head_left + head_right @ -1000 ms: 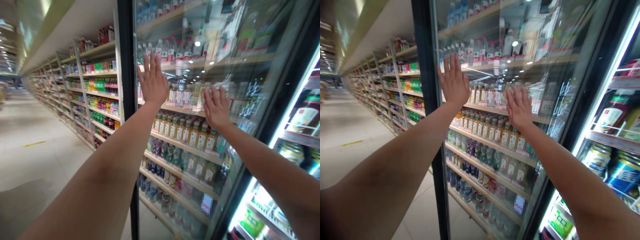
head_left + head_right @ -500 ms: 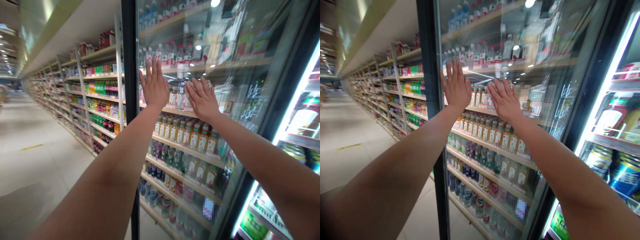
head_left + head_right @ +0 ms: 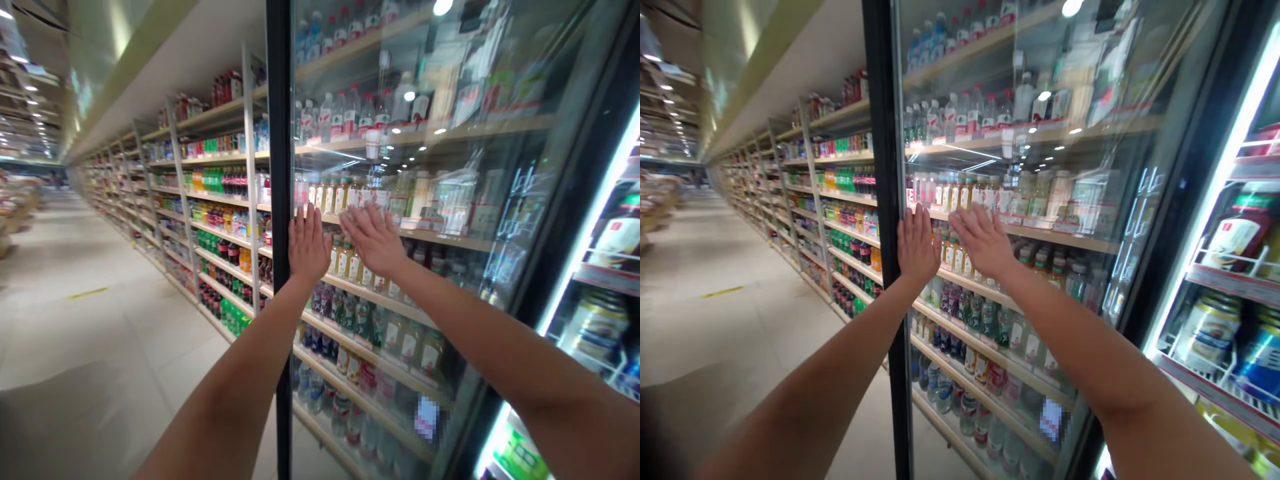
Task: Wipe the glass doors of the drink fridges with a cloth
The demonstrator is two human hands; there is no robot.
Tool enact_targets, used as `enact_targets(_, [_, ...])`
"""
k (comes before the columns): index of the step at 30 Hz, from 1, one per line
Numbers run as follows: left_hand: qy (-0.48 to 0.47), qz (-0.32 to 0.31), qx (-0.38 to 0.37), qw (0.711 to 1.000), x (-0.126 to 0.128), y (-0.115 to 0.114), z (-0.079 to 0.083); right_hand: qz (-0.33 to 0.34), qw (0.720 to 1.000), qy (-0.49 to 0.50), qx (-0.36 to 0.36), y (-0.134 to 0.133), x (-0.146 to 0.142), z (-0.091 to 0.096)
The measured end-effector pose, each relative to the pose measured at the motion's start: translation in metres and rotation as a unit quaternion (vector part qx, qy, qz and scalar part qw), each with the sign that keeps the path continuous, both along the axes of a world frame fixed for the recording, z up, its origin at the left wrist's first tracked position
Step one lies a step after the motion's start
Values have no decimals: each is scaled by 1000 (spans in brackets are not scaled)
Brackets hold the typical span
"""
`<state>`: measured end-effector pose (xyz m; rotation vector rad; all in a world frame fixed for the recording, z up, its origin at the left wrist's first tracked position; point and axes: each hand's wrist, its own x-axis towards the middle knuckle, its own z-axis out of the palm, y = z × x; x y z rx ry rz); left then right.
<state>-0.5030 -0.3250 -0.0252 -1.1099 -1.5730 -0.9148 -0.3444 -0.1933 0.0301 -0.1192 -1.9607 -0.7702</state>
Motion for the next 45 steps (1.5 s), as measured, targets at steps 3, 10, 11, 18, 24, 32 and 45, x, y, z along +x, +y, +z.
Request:
enact_targets(3, [13, 6, -4, 1000, -2, 0, 1, 16, 1000, -8, 16, -5, -14, 15])
enact_targets(10, [16, 24, -3, 1000, -7, 3, 4, 28, 999, 30, 6, -18, -40, 37])
enact_targets(11, [14, 26, -3, 1000, -7, 4, 4, 34, 999, -13, 34, -20, -42, 37])
enact_targets(18, [20, 52, -13, 998, -5, 3, 4, 14, 995, 96, -33, -32, -56, 65])
enact_targets(24, [28, 53, -7, 998, -6, 4, 4, 25, 998, -38, 31, -33, -57, 78])
enact_targets(32, [38, 43, 1, 998, -5, 4, 4, 3, 999, -47, 27, -18, -25, 67])
enact_targets(45, [30, 47, 5, 998, -10, 5, 3, -29, 999, -28, 20, 26, 32, 60])
